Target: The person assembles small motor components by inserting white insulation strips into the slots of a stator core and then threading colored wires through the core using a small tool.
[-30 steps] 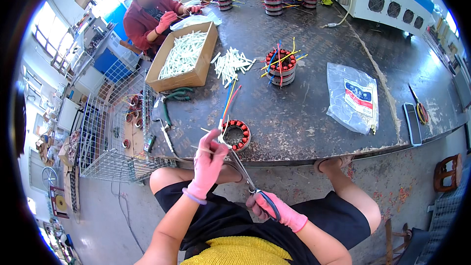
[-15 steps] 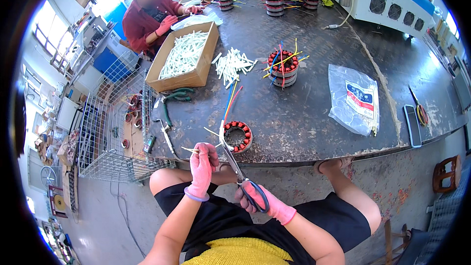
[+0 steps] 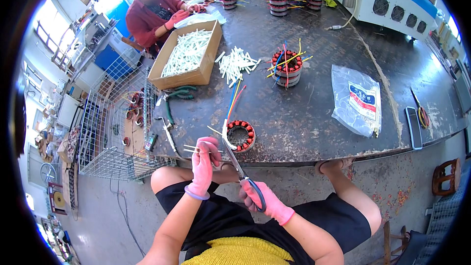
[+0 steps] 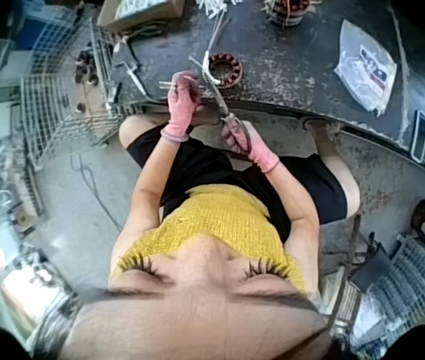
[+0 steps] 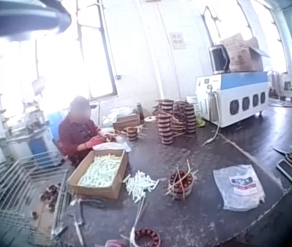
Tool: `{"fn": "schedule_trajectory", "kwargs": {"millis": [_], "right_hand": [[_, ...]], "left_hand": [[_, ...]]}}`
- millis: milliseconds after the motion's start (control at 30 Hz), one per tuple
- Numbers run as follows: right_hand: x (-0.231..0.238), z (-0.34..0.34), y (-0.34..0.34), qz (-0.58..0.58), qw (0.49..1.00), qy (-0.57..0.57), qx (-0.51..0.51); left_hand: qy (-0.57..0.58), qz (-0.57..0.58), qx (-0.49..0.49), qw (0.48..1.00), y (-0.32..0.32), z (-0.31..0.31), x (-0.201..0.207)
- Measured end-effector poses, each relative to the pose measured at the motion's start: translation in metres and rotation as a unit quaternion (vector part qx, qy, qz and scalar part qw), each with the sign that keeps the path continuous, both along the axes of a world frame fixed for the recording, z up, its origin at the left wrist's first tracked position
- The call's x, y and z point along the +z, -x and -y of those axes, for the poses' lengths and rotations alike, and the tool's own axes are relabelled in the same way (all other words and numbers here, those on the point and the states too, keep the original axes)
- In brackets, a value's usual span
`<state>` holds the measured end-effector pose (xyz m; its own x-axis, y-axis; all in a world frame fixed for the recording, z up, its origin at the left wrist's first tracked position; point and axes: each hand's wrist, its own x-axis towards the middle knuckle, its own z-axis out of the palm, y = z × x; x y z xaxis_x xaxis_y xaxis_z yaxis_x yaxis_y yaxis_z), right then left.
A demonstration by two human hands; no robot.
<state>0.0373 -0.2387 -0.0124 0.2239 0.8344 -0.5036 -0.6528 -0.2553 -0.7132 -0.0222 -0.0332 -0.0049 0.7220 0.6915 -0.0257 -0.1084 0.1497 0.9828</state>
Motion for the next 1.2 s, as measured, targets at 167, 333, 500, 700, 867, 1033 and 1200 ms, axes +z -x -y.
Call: {"fn": "schedule_trajectory", "kwargs": {"millis": [167, 333, 500, 700, 867, 1033, 1200], "right_hand": [[-0.007, 0.017, 0.015, -0.027, 0.999, -0.024, -0.003], [-0.028, 0.005, 0.024, -0.126, 0.989, -0.076, 0.006], [-0.03, -0.022, 0.018, -0.127, 0.988, -0.088, -0.023], [-0.018, -0.037, 0.015, -0.086, 0.992, -0.082, -0.039], [-0.016, -0.045, 0.016, -0.125, 0.986, -0.088, -0.068], [-0.01, -0.05, 0.014, -0.119, 0.989, -0.047, -0.068], [0.027, -0.034, 0.013, -0.017, 0.997, 0.001, -0.075]], "left_hand": [[-0.051, 0.009, -0.027, 0.998, -0.007, -0.006, 0.02], [-0.14, -0.032, -0.044, 0.989, -0.034, -0.02, 0.012], [0.026, -0.053, 0.008, 0.998, -0.018, -0.017, -0.001], [0.041, -0.031, 0.001, 0.999, -0.015, -0.017, -0.007], [0.043, -0.027, -0.003, 0.999, -0.013, -0.016, -0.007], [0.039, -0.028, -0.002, 0.999, -0.014, -0.017, -0.006], [0.049, -0.016, -0.005, 0.999, -0.016, -0.019, -0.012]]}}
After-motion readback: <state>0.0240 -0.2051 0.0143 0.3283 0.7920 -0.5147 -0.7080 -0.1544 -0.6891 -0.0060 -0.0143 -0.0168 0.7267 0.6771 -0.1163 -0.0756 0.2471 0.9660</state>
